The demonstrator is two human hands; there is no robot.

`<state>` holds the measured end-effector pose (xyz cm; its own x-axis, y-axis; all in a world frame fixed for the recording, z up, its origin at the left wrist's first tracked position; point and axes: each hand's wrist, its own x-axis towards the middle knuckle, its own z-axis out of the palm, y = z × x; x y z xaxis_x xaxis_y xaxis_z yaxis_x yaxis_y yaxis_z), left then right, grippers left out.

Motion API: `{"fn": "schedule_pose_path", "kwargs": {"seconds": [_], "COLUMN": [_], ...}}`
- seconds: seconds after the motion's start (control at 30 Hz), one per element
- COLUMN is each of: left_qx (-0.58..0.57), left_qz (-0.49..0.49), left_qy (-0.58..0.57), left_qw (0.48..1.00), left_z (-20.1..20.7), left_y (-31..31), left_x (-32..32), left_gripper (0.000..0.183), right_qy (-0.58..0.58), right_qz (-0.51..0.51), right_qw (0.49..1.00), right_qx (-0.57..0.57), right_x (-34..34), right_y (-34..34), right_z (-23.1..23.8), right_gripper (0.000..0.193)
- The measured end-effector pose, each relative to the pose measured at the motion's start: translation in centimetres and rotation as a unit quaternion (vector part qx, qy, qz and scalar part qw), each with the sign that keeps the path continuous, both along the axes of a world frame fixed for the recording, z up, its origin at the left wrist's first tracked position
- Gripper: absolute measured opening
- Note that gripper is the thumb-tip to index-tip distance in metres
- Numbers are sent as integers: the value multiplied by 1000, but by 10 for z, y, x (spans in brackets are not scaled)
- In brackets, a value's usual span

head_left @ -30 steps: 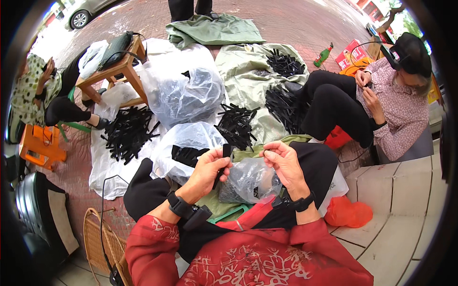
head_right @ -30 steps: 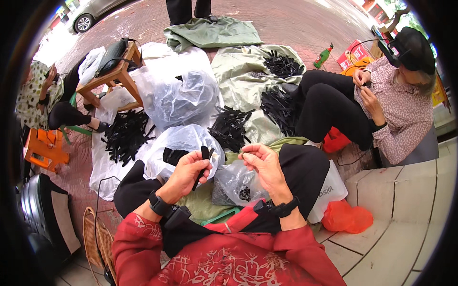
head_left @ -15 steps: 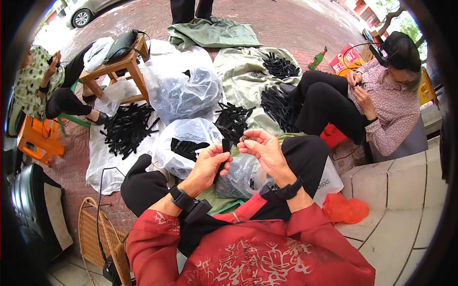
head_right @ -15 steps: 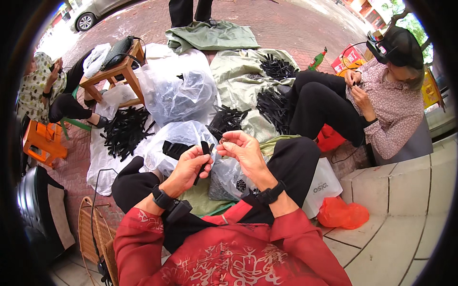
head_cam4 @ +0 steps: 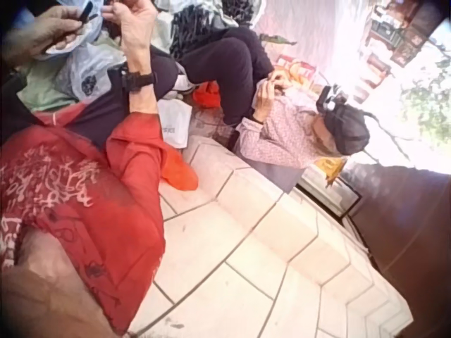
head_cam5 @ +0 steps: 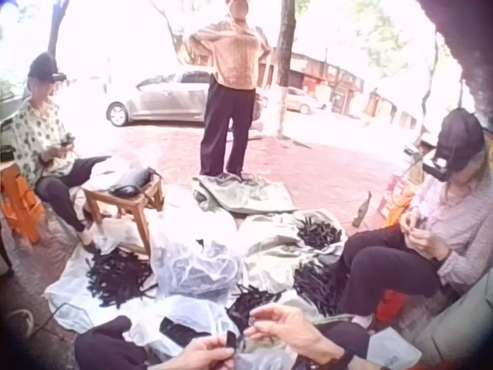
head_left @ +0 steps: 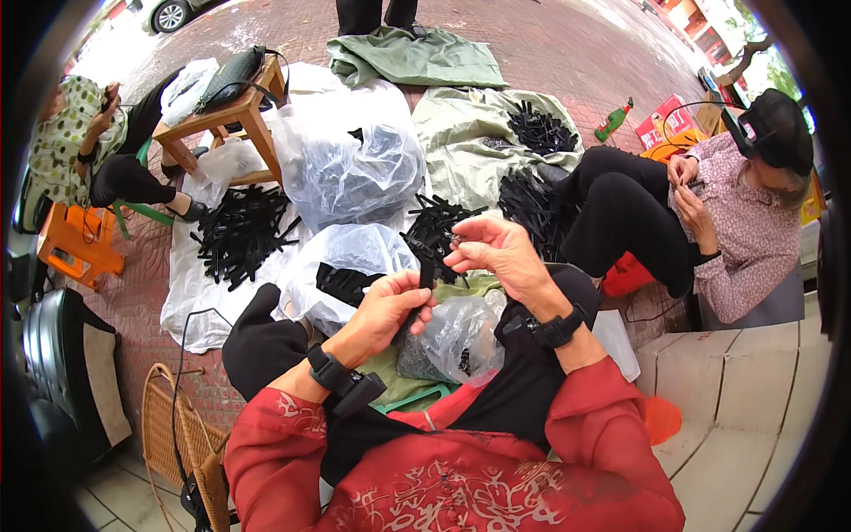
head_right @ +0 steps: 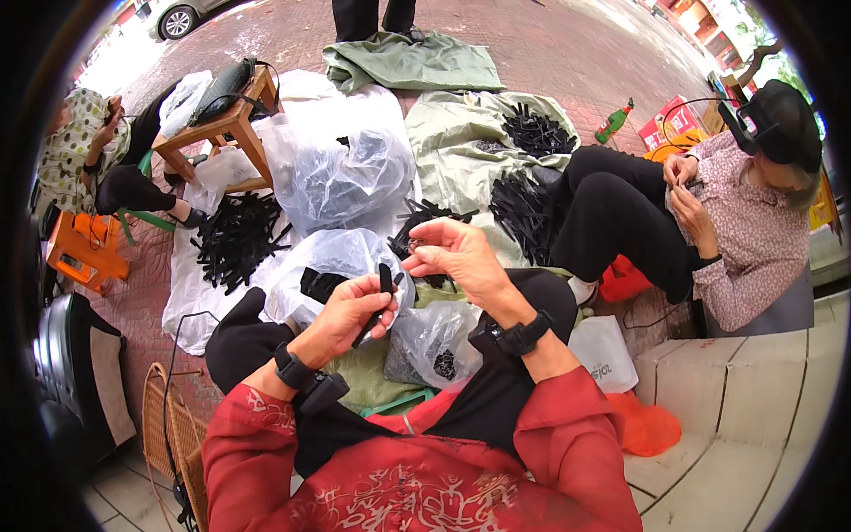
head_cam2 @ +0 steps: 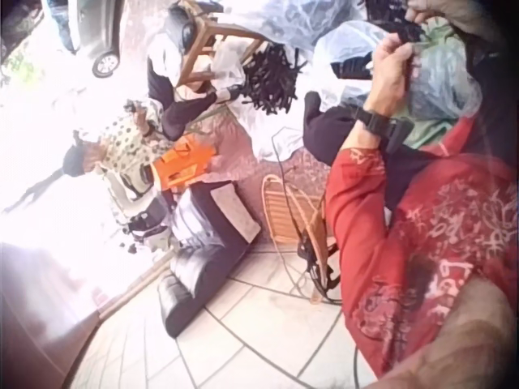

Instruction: Inspecting and assembling small black plastic shoe components while seated outdoors.

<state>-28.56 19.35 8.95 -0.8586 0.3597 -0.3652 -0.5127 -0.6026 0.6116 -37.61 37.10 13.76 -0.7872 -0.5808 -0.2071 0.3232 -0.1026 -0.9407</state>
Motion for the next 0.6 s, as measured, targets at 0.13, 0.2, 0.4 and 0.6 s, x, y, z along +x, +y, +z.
{"fn": "schedule_pose_path", "kwargs": {"seconds": [0.13,0.2,0.4,0.6], "left_qx": [-9,-8,-23,-12], "left_qz": [38,43,19,26], "left_qy": [-26,-44,-25,-36], "left_qw": [999,998,999,999], "left_z": [-2,-4,-5,-5], "left_y": [-6,-7,-8,-5], "left_x": [-12,-14,-16,-17], "left_gripper": [7,7,9,7], "right_qy": [-29,-50,24,2], "right_qz": [13,17,-6,-2], "right_qw": [999,998,999,1000], "right_qx": [-18,-35,27,5], "right_x": [-11,-16,-21,-14], "right_y": [-9,-12,-15,-17], "right_z": [-12,-16,-20,-23], "right_gripper": [23,23,19,16]}}
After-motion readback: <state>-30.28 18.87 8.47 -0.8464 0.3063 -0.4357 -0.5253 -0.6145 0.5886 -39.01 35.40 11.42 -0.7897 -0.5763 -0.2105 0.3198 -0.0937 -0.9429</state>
